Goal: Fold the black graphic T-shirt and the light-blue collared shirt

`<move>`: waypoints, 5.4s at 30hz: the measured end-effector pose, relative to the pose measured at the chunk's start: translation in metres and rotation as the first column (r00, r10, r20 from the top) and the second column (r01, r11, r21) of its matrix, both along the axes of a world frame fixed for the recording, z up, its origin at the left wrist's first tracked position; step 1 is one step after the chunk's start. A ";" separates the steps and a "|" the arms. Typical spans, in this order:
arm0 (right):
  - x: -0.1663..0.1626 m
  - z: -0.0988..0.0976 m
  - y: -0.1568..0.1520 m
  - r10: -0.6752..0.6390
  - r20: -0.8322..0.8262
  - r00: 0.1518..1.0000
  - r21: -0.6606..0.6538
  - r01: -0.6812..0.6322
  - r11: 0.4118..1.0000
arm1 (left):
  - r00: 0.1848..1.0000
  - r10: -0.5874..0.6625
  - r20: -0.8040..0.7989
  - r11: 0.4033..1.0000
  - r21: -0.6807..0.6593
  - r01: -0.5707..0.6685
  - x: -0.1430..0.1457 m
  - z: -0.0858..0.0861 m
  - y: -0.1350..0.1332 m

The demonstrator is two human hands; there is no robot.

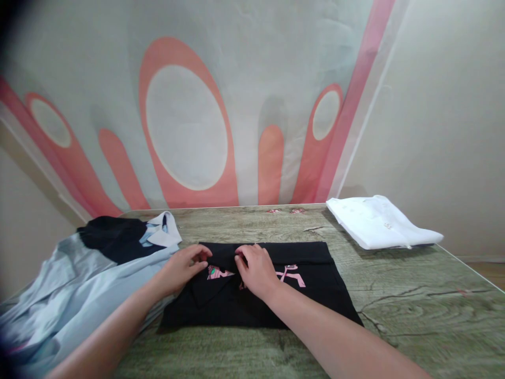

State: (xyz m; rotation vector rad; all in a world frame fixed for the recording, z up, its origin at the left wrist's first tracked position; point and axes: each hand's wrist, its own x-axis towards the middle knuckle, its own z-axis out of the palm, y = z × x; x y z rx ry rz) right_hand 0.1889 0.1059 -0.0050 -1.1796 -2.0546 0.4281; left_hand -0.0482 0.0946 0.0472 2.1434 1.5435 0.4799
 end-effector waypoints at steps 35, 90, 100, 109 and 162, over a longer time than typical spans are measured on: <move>0.001 -0.002 -0.001 0.058 0.059 0.997 0.007 -0.059 0.998 | 0.978 -0.125 -0.165 0.957 0.242 0.163 0.007 -0.023 0.003; 0.010 0.005 -0.002 0.435 0.244 0.867 0.116 -0.472 0.874 | 0.859 -0.259 -0.442 0.966 -0.141 0.218 0.021 0.021 -0.044; 0.009 0.017 -0.009 0.409 0.380 0.830 0.169 -0.496 0.851 | 0.806 -0.260 -0.532 0.965 -0.105 0.242 0.024 0.021 -0.052; 0.006 0.008 -0.007 0.341 0.289 0.895 0.174 -0.399 0.900 | 0.933 -0.086 -0.348 0.985 0.108 0.131 0.042 0.014 -0.040; 0.159 -0.018 -0.026 -0.373 0.599 0.708 0.003 0.464 0.886 | 0.840 -0.257 -0.479 0.861 0.282 0.424 0.064 -0.062 -0.038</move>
